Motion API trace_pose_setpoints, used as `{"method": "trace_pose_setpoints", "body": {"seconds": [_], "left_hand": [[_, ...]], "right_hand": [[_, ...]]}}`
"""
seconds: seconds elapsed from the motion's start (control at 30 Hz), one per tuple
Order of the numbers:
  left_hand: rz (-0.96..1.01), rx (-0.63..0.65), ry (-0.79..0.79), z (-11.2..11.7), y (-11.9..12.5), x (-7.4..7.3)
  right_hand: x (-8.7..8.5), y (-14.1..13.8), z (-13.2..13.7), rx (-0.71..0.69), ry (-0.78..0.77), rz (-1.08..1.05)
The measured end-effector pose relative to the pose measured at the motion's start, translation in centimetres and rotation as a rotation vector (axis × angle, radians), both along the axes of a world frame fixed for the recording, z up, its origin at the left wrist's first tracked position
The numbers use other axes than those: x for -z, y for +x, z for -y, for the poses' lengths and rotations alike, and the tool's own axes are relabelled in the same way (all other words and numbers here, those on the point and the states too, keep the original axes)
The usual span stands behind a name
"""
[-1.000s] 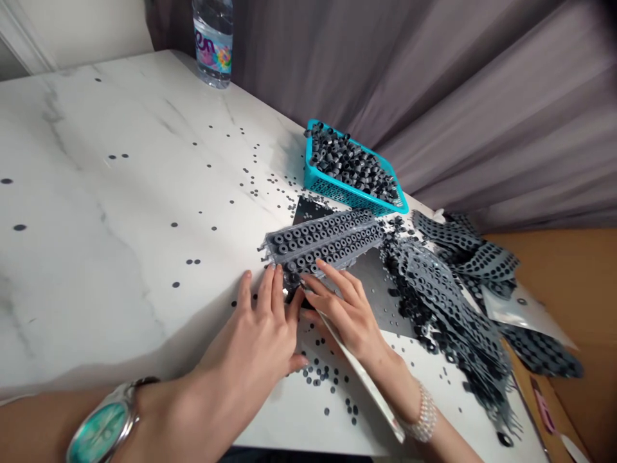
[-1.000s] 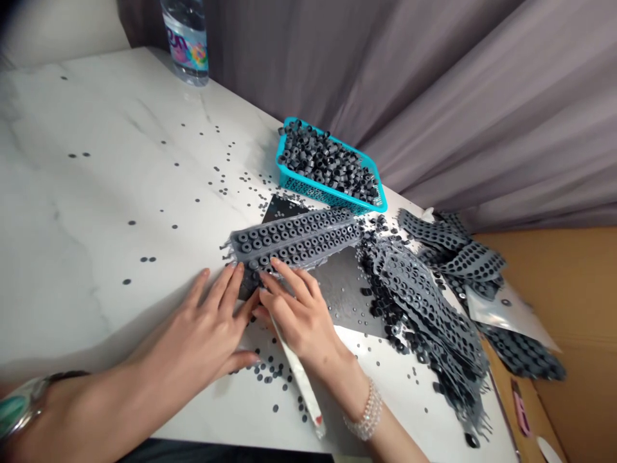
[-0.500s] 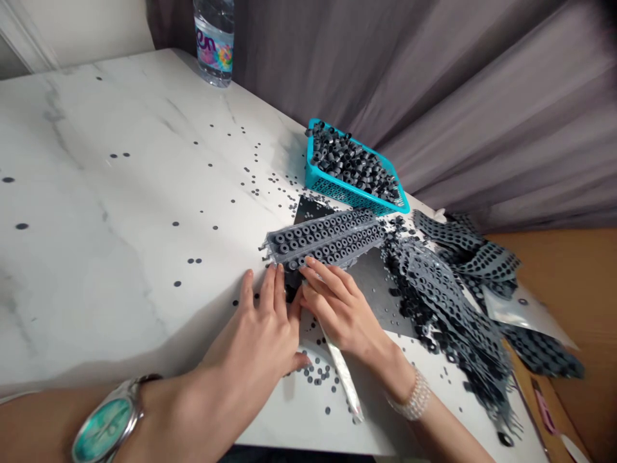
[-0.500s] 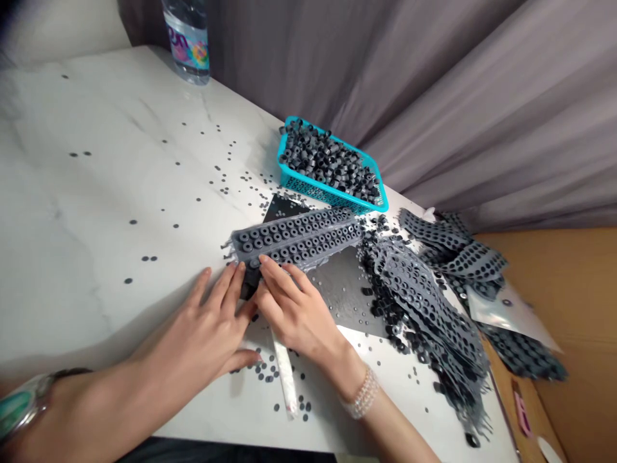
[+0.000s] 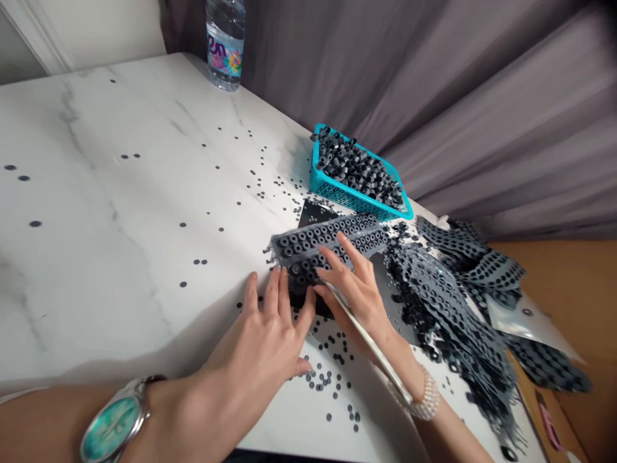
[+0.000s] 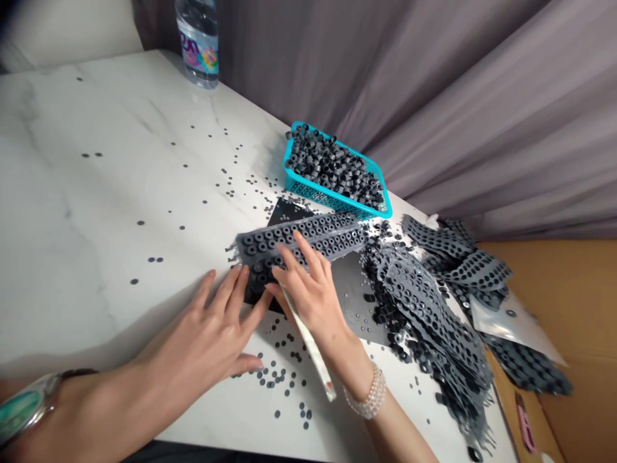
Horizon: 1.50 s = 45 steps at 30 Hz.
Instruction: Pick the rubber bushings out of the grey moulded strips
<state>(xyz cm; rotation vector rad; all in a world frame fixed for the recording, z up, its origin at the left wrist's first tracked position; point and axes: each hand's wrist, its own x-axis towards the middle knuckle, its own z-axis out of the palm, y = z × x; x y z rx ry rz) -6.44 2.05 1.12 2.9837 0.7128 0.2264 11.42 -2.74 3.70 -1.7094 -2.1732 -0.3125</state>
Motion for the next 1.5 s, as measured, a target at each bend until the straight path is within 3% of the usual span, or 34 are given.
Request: {"method": "trace_pose_setpoints", "body": {"seconds": [0.2,0.47,0.7,0.87,1.13,1.33,1.5], "left_hand": [[-0.05,-0.008,0.0,0.0,0.2,-0.7],[-0.05,-0.022,0.0,0.1,0.2,-0.8],[-0.007,-0.019,0.005,0.3,0.4,0.1],[-0.042,-0.027,0.013,0.2,0.4,0.3],[-0.062,0.025,0.056,0.0,-0.1,0.9],[-0.04,0.019,0.169,-1.0,0.2,0.5],[0.045,0.03,0.295,-3.4,1.0,-0.8]], "right_hand": [[0.3,-0.7,0.4,-0.14,-0.047,-0.032],[0.7,-0.8,-0.1,-0.169,-0.068,0.062],[0.7,-0.9,-0.3,-0.174,-0.115,0.126],[1.0,-0.9,-1.7,-0.155,-0.107,0.149],[-0.6,1.0,-3.6,0.154,0.1,-0.107],[-2.0,3.3,-0.7,0.612,0.153,-0.375],[-2.7,5.8,2.1,0.768,0.274,-0.446]]}}
